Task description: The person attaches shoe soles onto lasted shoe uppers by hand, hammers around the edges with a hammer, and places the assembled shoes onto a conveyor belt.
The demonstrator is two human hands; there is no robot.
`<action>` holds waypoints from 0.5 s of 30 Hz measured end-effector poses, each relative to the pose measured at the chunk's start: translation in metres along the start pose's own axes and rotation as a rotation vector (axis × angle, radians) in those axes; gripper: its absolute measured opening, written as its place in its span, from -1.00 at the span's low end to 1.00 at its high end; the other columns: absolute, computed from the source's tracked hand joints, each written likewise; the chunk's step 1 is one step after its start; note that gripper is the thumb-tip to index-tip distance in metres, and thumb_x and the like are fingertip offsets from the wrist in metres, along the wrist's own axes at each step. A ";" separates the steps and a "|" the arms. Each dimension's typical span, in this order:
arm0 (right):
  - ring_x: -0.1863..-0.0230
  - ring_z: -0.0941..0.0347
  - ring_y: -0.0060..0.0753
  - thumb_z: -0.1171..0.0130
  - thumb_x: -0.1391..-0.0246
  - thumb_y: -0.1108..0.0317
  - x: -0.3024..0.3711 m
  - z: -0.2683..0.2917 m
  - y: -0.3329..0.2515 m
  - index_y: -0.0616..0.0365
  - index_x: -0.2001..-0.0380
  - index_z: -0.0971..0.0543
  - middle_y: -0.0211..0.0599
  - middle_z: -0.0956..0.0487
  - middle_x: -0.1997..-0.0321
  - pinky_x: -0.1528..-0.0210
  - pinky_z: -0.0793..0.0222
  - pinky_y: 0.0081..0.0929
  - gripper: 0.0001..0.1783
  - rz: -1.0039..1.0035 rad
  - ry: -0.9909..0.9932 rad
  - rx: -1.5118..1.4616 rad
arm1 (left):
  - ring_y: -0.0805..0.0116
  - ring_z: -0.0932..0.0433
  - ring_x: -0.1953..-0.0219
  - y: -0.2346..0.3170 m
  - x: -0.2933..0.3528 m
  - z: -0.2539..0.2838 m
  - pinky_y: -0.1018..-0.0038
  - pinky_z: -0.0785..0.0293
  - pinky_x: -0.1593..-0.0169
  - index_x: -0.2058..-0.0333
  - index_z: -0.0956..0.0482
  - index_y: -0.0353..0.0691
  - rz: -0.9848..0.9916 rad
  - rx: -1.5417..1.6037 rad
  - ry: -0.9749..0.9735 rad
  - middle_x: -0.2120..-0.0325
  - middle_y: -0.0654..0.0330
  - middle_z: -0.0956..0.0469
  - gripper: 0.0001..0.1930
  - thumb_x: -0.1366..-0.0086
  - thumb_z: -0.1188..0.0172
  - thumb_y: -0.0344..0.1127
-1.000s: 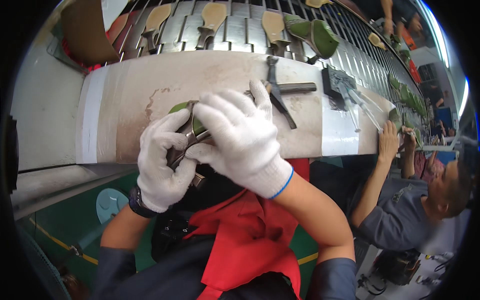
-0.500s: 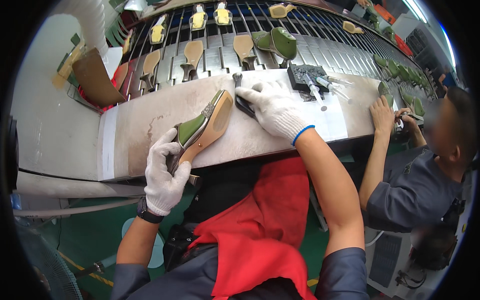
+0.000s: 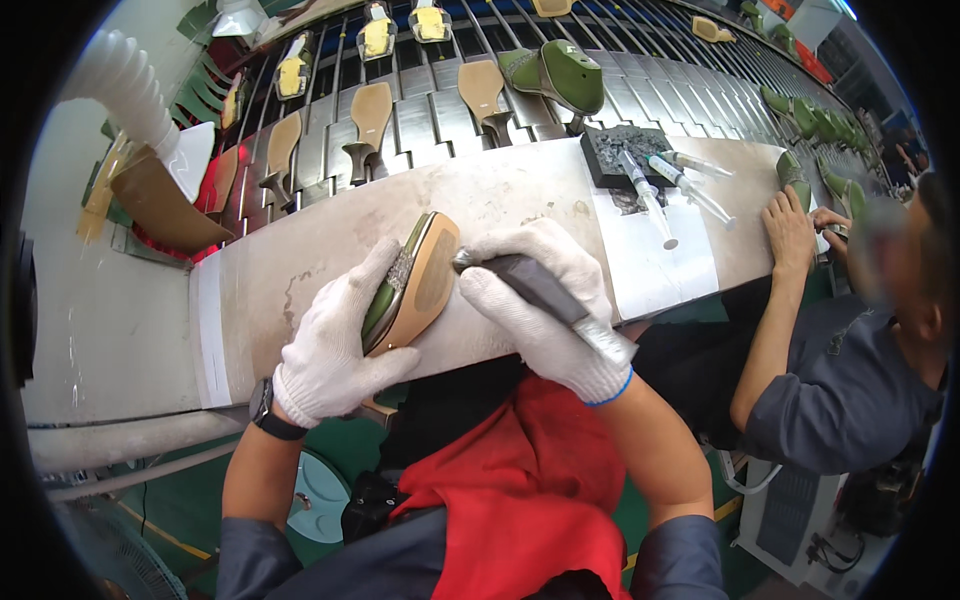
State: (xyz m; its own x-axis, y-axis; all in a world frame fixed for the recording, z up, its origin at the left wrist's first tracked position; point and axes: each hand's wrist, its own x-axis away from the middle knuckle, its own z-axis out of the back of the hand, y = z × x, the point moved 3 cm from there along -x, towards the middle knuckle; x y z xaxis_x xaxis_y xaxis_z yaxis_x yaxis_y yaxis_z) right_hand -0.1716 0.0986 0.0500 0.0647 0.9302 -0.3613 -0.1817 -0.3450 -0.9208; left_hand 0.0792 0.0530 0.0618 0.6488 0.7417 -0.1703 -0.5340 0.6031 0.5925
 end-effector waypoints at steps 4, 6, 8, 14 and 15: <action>-0.07 -0.73 -0.44 -0.35 -0.41 0.48 -0.023 0.006 -0.005 0.26 -0.04 -0.75 -0.21 -0.82 0.03 -0.21 -0.62 -0.40 -0.79 -0.272 0.068 -0.254 | -0.26 -0.56 -0.34 -0.003 -0.004 0.002 0.04 -0.43 -0.45 -0.57 -0.30 -0.27 0.013 0.006 -0.035 -0.26 -0.24 -0.59 0.10 -0.03 -0.59 -0.32; -0.08 -0.74 -0.44 -0.33 -0.43 0.50 -0.035 0.004 -0.009 0.27 -0.08 -0.73 -0.23 -0.81 0.01 -0.21 -0.64 -0.37 -0.77 -0.313 0.028 -0.267 | -0.27 -0.56 -0.34 -0.004 -0.005 0.002 0.05 -0.41 -0.46 -0.55 -0.31 -0.32 -0.017 -0.013 -0.036 -0.26 -0.24 -0.59 0.08 -0.02 -0.57 -0.34; -0.10 -0.74 -0.43 -0.30 -0.45 0.53 -0.033 -0.012 -0.007 0.29 -0.11 -0.70 -0.21 -0.81 -0.02 -0.21 -0.66 -0.37 -0.76 -0.266 -0.171 -0.327 | -0.29 -0.56 -0.33 -0.006 -0.007 0.001 0.02 -0.40 -0.46 -0.53 -0.33 -0.36 -0.017 0.006 -0.033 -0.26 -0.25 -0.58 0.06 0.00 -0.55 -0.37; -0.01 -0.77 -0.33 -0.28 -0.42 0.49 -0.064 -0.012 -0.004 0.37 -0.11 -0.72 -0.08 -0.83 0.03 -0.17 -0.68 -0.33 -0.72 -0.330 -0.128 0.029 | -0.30 -0.57 -0.30 -0.009 -0.007 0.001 -0.05 -0.39 -0.46 -0.48 -0.38 -0.42 -0.082 0.035 -0.030 -0.26 -0.25 -0.58 0.00 0.03 -0.50 -0.45; -0.02 -0.77 -0.33 -0.28 -0.41 0.48 -0.069 -0.011 -0.002 0.37 -0.11 -0.72 -0.09 -0.83 0.02 -0.17 -0.68 -0.33 -0.71 -0.341 -0.148 0.011 | -0.30 -0.57 -0.30 -0.010 -0.007 0.001 -0.05 -0.39 -0.46 -0.48 -0.38 -0.42 -0.075 0.044 -0.029 -0.26 -0.25 -0.58 0.00 0.03 -0.50 -0.45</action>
State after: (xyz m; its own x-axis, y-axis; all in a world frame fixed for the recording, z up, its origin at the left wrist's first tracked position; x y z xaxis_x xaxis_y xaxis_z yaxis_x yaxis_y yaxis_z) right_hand -0.1650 0.0333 0.0749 -0.0191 0.9998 -0.0086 -0.1847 -0.0120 -0.9827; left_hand 0.0804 0.0420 0.0581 0.7022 0.6853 -0.1930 -0.4591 0.6431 0.6129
